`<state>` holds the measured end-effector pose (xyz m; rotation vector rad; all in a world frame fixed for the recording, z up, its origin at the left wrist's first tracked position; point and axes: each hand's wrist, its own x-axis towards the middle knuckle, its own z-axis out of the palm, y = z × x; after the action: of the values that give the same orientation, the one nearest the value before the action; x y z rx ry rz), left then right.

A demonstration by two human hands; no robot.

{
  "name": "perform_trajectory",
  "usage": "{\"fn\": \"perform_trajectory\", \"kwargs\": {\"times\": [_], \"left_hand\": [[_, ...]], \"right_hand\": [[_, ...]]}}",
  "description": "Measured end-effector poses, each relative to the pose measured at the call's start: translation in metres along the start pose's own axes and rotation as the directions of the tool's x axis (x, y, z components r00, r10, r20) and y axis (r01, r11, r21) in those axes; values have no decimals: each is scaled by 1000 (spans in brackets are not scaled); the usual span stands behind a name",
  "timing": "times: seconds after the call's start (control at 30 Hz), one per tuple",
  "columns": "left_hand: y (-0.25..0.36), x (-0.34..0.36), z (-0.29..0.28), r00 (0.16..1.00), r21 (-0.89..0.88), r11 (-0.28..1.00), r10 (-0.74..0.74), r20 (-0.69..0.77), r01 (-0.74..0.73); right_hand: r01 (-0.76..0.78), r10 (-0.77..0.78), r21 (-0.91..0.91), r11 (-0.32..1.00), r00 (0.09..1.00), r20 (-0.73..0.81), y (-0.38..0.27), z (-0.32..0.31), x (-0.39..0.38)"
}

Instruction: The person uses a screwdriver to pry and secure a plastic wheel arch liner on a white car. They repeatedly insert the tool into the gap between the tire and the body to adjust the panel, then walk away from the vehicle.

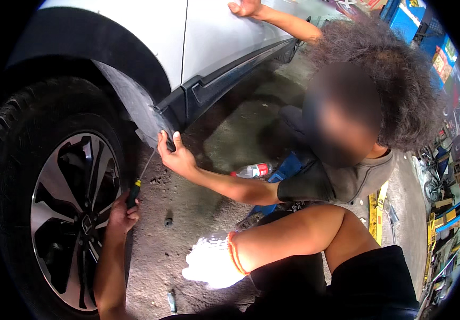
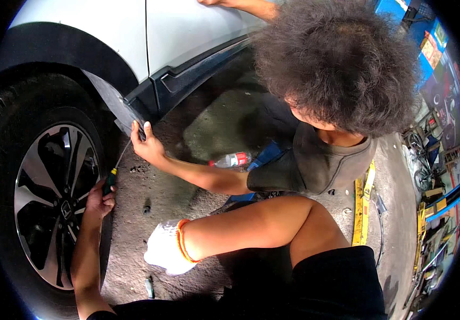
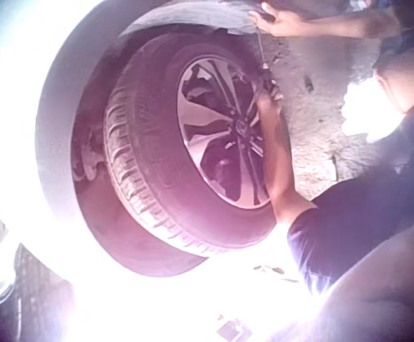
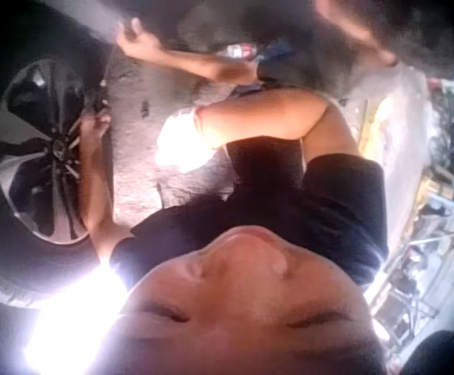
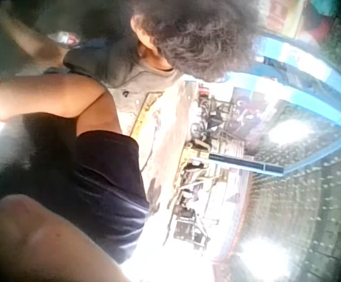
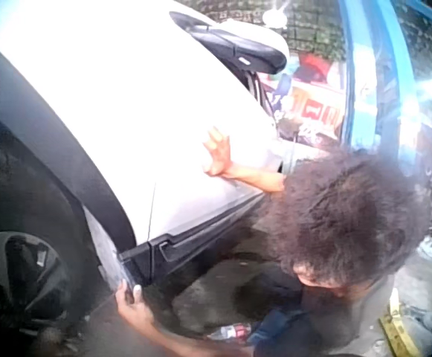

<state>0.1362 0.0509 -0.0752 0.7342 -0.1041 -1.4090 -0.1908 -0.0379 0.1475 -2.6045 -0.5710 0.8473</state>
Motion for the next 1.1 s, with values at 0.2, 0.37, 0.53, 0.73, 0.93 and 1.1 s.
{"fn": "perform_trajectory", "kwargs": {"times": [0.2,0.37,0.53,0.73,0.93,1.1], "left_hand": [[-16,9,36,487,892,-26,830,271,-452],[-6,-13,66,645,708,573,732,-217,-412],[15,-18,27,942,33,991,131,-310,-128],[-7,-11,51,383,838,-510,747,543,-192],[-15,11,54,732,49,844,491,-473,-534],[7,-15,49,911,-400,916,-193,-363,35]], "right_hand": [[36,-46,-63,997,988,-149,0,14,-9],[80,-108,-111,991,957,-270,-1,28,-13],[82,-118,-140,987,954,-274,-5,20,-16],[74,-155,-195,978,883,-442,1,31,-32],[-57,44,-88,994,988,-151,-4,17,-26],[-15,6,-55,998,986,-166,-11,31,-9]]}}
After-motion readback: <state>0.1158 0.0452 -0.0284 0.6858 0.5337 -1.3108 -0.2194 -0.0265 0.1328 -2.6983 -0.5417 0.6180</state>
